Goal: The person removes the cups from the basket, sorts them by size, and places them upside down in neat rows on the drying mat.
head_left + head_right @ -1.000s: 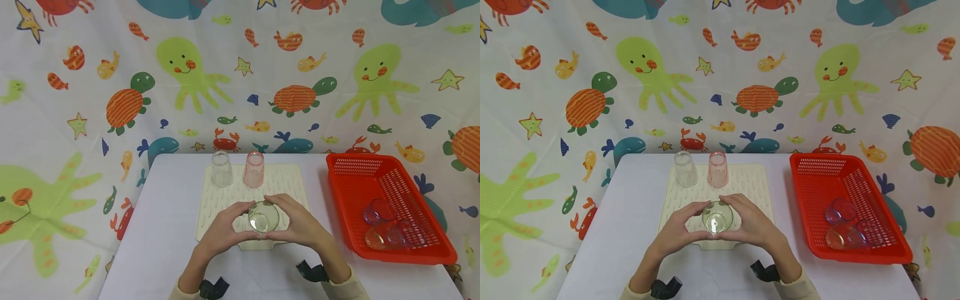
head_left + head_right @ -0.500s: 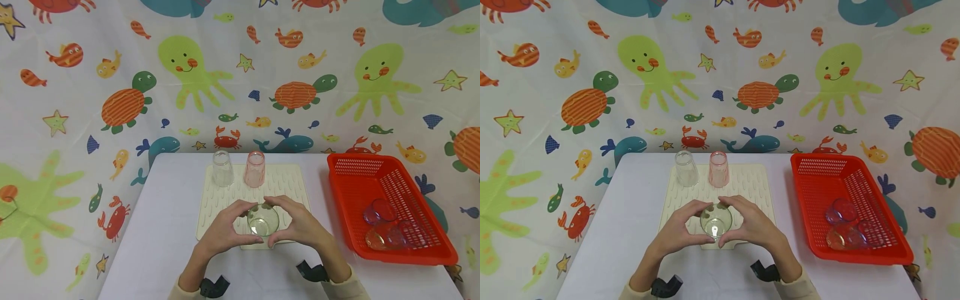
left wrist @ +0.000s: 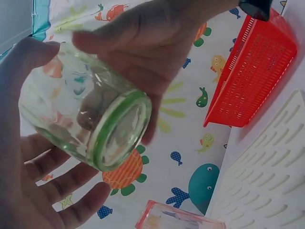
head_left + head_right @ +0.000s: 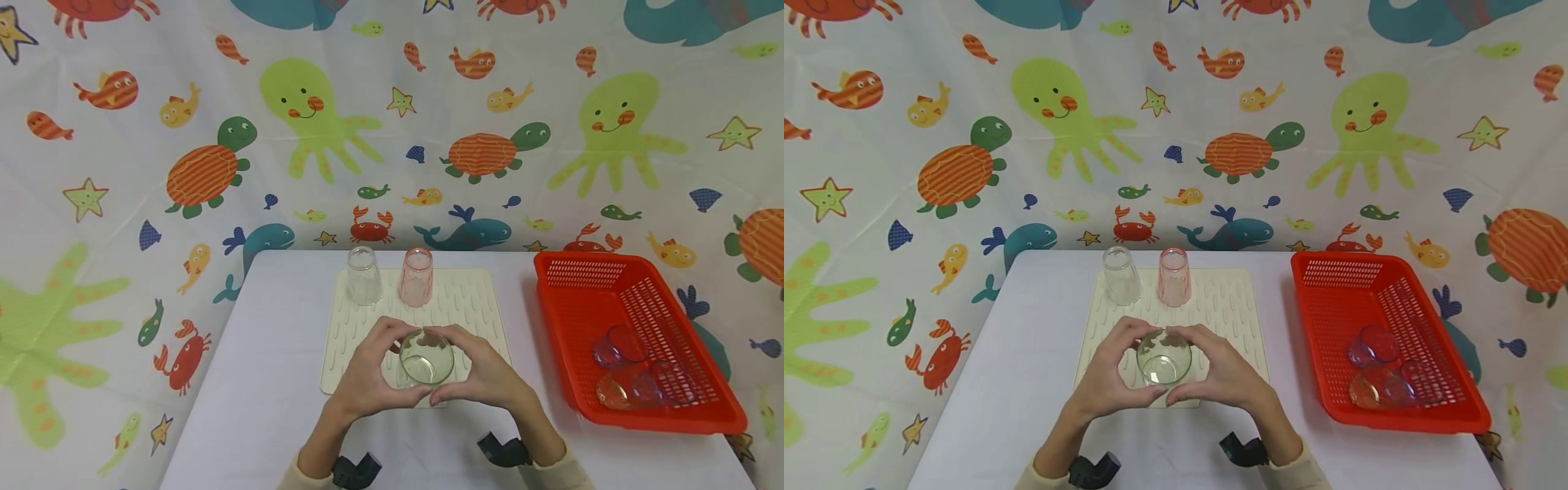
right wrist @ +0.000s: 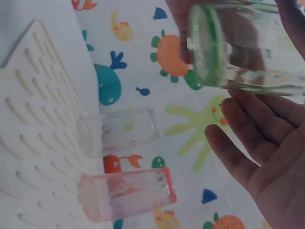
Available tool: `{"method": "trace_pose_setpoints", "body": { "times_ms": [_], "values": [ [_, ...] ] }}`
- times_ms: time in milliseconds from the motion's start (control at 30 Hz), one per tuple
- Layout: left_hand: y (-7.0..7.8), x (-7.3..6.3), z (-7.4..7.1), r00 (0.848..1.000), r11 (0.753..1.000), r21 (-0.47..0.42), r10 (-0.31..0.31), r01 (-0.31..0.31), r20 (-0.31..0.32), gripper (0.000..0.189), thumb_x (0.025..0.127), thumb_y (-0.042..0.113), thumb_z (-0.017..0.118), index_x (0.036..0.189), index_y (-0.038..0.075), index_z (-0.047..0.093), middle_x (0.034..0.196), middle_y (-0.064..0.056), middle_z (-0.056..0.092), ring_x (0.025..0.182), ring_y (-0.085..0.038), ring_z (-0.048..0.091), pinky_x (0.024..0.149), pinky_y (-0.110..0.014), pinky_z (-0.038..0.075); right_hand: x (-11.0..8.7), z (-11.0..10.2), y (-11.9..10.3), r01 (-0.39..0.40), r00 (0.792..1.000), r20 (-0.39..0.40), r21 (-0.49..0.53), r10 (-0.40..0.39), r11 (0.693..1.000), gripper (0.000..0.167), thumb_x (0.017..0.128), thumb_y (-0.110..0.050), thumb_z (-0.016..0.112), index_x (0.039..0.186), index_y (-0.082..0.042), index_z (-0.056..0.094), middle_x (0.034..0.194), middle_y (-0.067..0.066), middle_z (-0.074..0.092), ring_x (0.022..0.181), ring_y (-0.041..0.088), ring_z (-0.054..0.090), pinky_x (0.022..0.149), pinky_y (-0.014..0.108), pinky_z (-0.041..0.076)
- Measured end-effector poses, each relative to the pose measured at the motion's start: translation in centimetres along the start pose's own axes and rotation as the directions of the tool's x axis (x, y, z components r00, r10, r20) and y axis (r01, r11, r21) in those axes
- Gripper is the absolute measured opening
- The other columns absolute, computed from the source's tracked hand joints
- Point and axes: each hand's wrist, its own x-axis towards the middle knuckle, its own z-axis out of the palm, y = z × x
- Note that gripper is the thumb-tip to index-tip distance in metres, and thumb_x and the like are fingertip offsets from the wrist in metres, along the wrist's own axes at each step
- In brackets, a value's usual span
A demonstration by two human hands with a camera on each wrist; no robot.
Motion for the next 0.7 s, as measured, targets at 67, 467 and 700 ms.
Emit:
{"method": "trace_pose_setpoints", "body": {
  "times_ms": [67,467,700],
  "values": [
    [0.1,0.1,0.0,1.0,1.0,-0.008,0.006,-0.006,-0.02,0.067,0.071,0.036,0.089,0.13,0.019,0.062,0.121,0.001,0.057,0.106,-0.011,0.058,0.081,-0.027,0.06,0.0,0.6,0.2,-0.028,1.0,0.015,0.02,0.028,0.999,0.081,0.069,-0.031,0.094,0.138,-0.014,0.056,0.123,0.0,0.069,0.109,0.014,0.064,0.095,0.033,0.059],
    [0.5,0.3,-0.5,0.994,1.0,0.001,0.027,-0.027,-0.107,0.067,0.075,0.047,0.083,0.131,0.018,0.06,0.127,-0.002,0.054,0.113,-0.014,0.054,0.081,-0.024,0.055,-0.2,3.3,1.6,-0.097,0.995,0.017,0.154,0.095,0.983,0.059,0.079,-0.022,0.087,0.131,-0.012,0.061,0.126,0.004,0.069,0.115,0.015,0.064,0.102,0.036,0.056],
    [0.3,0.1,-0.5,0.994,1.0,-0.007,0.015,-0.016,-0.107,0.068,0.075,0.047,0.083,0.132,0.018,0.06,0.127,-0.002,0.054,0.115,-0.014,0.054,0.082,-0.025,0.055,-0.4,4.1,1.9,-0.081,0.996,-0.015,0.17,0.084,0.982,0.068,0.077,-0.019,0.088,0.138,-0.01,0.058,0.131,0.007,0.068,0.122,0.015,0.063,0.106,0.036,0.054]
  ]
}}
